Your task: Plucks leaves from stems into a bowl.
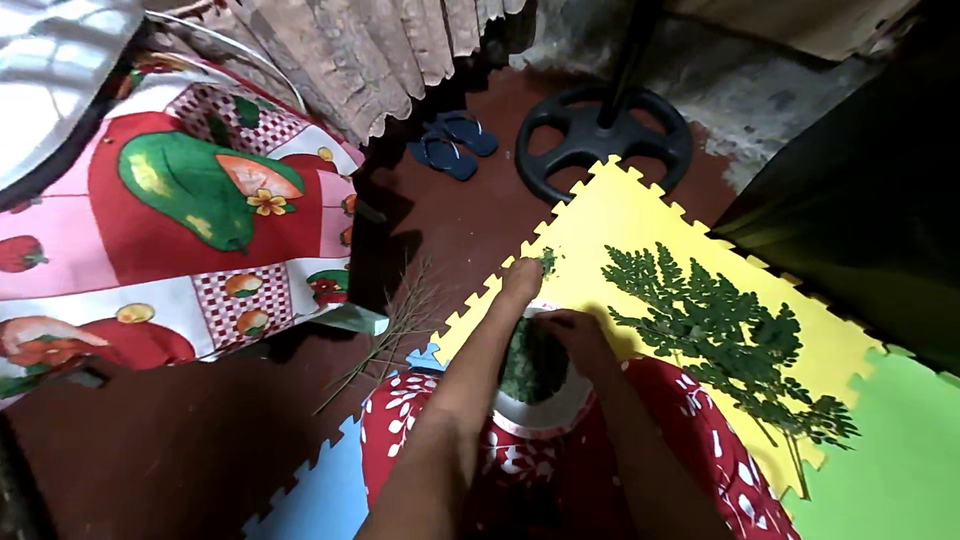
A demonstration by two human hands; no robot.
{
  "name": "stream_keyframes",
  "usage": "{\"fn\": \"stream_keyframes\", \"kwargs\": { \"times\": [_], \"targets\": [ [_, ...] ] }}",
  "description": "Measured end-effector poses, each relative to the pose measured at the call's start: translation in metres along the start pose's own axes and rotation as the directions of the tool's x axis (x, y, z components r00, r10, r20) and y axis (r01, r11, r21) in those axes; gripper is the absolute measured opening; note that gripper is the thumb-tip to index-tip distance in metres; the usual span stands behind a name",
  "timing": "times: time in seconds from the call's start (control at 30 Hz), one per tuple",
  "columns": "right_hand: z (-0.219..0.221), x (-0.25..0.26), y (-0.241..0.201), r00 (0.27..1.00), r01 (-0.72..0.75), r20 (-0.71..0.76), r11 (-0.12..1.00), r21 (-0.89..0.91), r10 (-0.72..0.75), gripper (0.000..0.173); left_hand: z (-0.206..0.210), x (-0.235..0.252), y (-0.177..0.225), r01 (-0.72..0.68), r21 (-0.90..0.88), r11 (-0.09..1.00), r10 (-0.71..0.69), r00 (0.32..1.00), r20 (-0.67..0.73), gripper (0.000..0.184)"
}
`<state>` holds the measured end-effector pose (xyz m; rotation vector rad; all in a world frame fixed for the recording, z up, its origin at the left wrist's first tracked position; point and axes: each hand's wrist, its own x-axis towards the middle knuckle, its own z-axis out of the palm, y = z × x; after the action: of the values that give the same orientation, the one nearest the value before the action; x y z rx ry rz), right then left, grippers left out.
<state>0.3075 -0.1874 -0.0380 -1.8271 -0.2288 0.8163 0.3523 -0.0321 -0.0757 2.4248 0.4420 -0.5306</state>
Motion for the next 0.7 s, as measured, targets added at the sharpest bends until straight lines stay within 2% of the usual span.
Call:
{"fn": "stream_keyframes", "kwargs": {
  "times": [0.07, 0.13, 0.2, 0.27, 0.37, 0.47, 0.53, 0.6, 0.7],
  "targets": [
    [-0.006, 0.001, -0.002, 0.999, -0.035, -0.02, 0.997, 0.062, 0.037, 0.024, 0.008, 0.013, 0.0, 0.039, 0.1, 0.994, -0.046, 0.996, 0.076, 0.031],
    [-0.008, 0.003, -0.001, 0.998, -0.045, -0.03, 0.992, 0.119, 0.049, 0.024, 0.008, 0.009, -0.005, 0.015, 0.062, 0.998, -0.018, 0.998, 0.061, 0.03],
    [-0.006, 0.003, -0.001, 0.998, -0.037, -0.042, 0.983, 0.179, 0.046, 0.024, -0.006, -0.017, -0.008, -0.048, -0.124, 0.991, 0.05, 0.999, 0.011, 0.032],
    [-0.003, 0.003, -0.002, 0.997, -0.022, -0.063, 0.97, 0.243, 0.039, 0.021, -0.02, -0.053, -0.012, -0.1, -0.373, 0.922, 0.093, 0.995, -0.035, 0.035],
    [0.005, 0.001, 0.002, 0.995, 0.013, -0.099, 0.915, 0.403, 0.03, 0.017, -0.02, -0.105, -0.024, -0.189, -0.523, 0.831, 0.157, 0.982, -0.106, 0.036],
    [0.012, -0.002, 0.005, 0.997, 0.027, -0.071, 0.884, 0.467, 0.007, 0.022, -0.003, -0.138, -0.029, -0.291, -0.505, 0.812, 0.211, 0.954, -0.211, 0.04],
    [0.015, -0.007, 0.002, 0.999, -0.033, -0.003, 0.893, 0.449, 0.038, 0.03, 0.007, -0.15, -0.026, -0.315, -0.461, 0.83, 0.203, 0.939, -0.277, 0.036],
    [0.019, -0.012, -0.004, 0.995, -0.104, 0.055, 0.902, 0.42, 0.089, 0.034, 0.014, -0.16, -0.023, -0.317, -0.416, 0.852, 0.17, 0.92, -0.353, 0.029],
    [0.017, -0.021, -0.009, 0.985, -0.102, 0.169, 0.926, 0.364, 0.042, 0.028, 0.016, -0.171, -0.024, -0.267, -0.458, 0.848, 0.047, 0.899, -0.436, 0.021]
  ]
}}
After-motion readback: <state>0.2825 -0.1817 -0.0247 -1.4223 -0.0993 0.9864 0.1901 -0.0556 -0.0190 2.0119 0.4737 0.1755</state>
